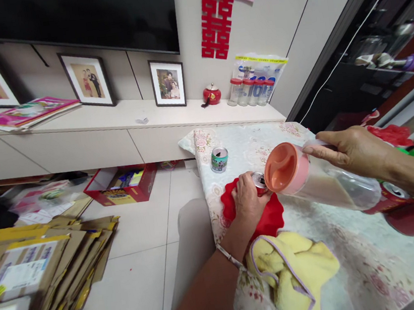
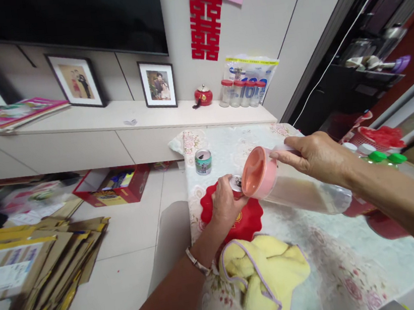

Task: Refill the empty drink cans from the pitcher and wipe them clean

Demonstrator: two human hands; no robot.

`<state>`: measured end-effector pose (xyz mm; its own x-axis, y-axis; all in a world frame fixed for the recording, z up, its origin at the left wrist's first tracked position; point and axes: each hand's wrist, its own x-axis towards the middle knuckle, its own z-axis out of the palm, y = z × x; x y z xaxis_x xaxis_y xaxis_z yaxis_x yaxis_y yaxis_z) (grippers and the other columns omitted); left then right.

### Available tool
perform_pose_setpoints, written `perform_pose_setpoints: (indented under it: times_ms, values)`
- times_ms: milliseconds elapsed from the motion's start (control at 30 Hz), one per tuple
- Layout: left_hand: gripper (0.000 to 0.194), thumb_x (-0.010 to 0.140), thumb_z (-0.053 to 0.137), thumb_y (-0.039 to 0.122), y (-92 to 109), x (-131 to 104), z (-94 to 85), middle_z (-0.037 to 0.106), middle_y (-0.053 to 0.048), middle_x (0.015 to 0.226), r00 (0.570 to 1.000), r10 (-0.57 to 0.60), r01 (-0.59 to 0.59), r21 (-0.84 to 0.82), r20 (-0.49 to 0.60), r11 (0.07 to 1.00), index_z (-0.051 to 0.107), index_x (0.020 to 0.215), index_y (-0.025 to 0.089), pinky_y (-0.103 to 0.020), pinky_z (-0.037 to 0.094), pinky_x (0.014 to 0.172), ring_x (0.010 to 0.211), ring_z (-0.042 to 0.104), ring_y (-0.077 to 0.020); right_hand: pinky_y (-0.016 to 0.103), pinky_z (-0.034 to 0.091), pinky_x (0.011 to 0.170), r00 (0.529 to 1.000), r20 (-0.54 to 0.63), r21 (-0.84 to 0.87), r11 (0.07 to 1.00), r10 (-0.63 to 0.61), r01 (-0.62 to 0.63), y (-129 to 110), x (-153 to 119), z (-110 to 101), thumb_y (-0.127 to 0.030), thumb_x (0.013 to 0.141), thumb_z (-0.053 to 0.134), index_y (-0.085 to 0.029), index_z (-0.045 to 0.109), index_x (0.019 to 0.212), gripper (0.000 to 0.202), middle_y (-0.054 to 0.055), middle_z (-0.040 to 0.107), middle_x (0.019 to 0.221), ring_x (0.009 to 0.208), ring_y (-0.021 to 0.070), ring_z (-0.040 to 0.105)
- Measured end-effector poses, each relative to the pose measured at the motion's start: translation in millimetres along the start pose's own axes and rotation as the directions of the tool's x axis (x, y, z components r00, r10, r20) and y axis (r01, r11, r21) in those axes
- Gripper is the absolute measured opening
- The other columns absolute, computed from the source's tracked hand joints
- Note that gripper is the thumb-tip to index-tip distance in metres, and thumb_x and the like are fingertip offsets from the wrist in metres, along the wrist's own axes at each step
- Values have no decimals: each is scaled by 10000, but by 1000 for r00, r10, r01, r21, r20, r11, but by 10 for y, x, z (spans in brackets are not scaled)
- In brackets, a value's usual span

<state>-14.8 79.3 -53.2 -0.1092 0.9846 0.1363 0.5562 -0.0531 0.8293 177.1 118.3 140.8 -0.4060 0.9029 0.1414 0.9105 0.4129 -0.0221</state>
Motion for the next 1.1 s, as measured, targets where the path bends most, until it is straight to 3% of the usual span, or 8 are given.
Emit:
perform_pose_setpoints:
  times_ms: [1100]
  values:
    - [597,815,848,350,-1,7,-9,636,-109,1380,1000,-3,3,-9,15,1000,491,1280,240,-441,480,1056,1350,580,-312,305,315,515,1000,9,14,1000,-1,1,-6,-8,-8,-989,817,248,-246,463,640,793,-36,396,487,465,133,368]
